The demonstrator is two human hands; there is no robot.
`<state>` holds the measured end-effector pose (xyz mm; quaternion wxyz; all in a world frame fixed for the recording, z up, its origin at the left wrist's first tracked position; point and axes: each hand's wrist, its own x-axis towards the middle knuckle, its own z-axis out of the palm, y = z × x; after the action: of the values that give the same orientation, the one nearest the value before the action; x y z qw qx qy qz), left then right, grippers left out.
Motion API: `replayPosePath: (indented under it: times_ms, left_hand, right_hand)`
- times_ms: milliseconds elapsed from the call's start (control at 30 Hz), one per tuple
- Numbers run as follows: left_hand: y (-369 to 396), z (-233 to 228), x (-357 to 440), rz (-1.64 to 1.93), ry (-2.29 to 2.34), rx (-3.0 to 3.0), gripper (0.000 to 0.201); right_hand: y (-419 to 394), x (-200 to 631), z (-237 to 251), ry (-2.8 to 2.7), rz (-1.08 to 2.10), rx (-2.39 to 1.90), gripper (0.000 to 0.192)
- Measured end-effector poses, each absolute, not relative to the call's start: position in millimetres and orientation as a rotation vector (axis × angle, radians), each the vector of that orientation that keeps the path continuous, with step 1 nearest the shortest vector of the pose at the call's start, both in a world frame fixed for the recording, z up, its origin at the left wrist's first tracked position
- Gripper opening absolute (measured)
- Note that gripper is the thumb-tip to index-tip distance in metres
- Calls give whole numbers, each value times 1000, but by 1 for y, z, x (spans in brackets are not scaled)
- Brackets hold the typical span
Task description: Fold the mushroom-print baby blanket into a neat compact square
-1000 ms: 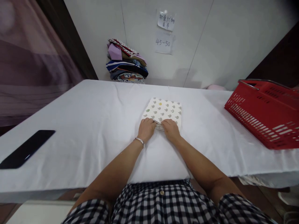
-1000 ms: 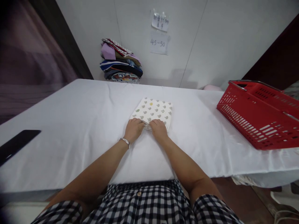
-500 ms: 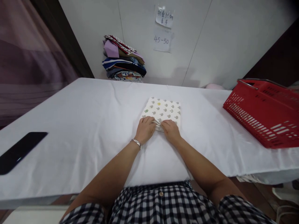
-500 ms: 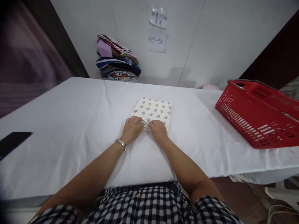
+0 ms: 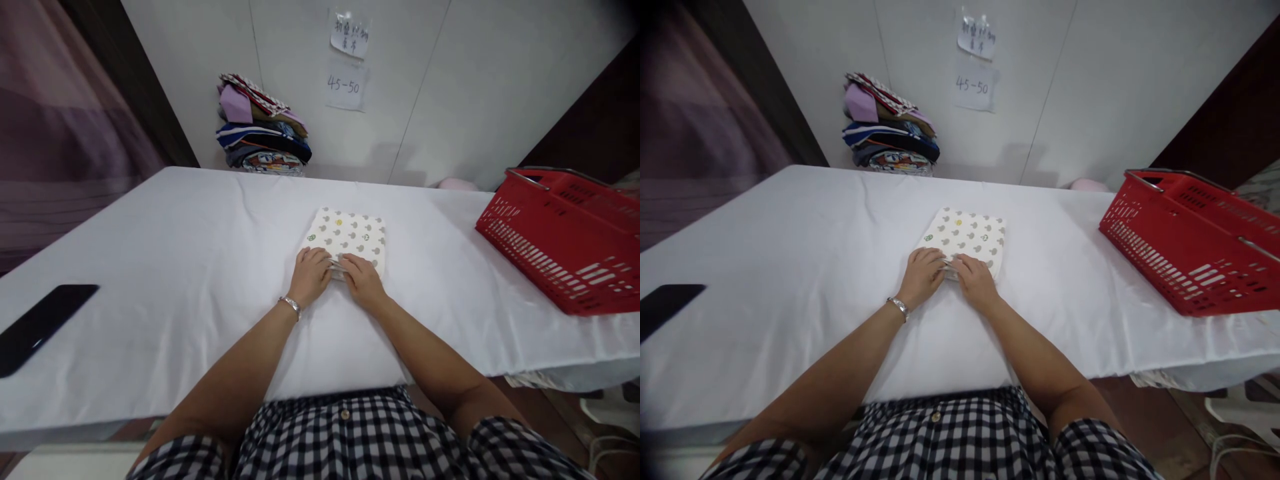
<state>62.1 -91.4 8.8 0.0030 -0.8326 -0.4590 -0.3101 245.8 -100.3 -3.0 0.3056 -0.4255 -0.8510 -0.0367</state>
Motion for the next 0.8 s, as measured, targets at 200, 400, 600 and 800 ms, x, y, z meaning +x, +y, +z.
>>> replayPosePath:
  times_ms: [200, 400, 600, 800]
  left_hand:
    - [-91, 10, 64, -974, -1463, -2607, 16]
    - [-91, 7, 63, -943, -1426, -2595, 15]
    - [-90, 3, 63, -885, -1364, -2612, 16]
    - [-91, 1, 63, -904, -1340, -2591, 17]
  right_hand:
    - [-98, 246, -6, -2256, -205, -1152, 26]
    - [-102, 247, 2, -2248, -295, -1248, 18]
    - [-106, 251, 0, -2243, -309, -1250, 19]
    - [-105, 251, -1, -2299, -261, -1290, 19]
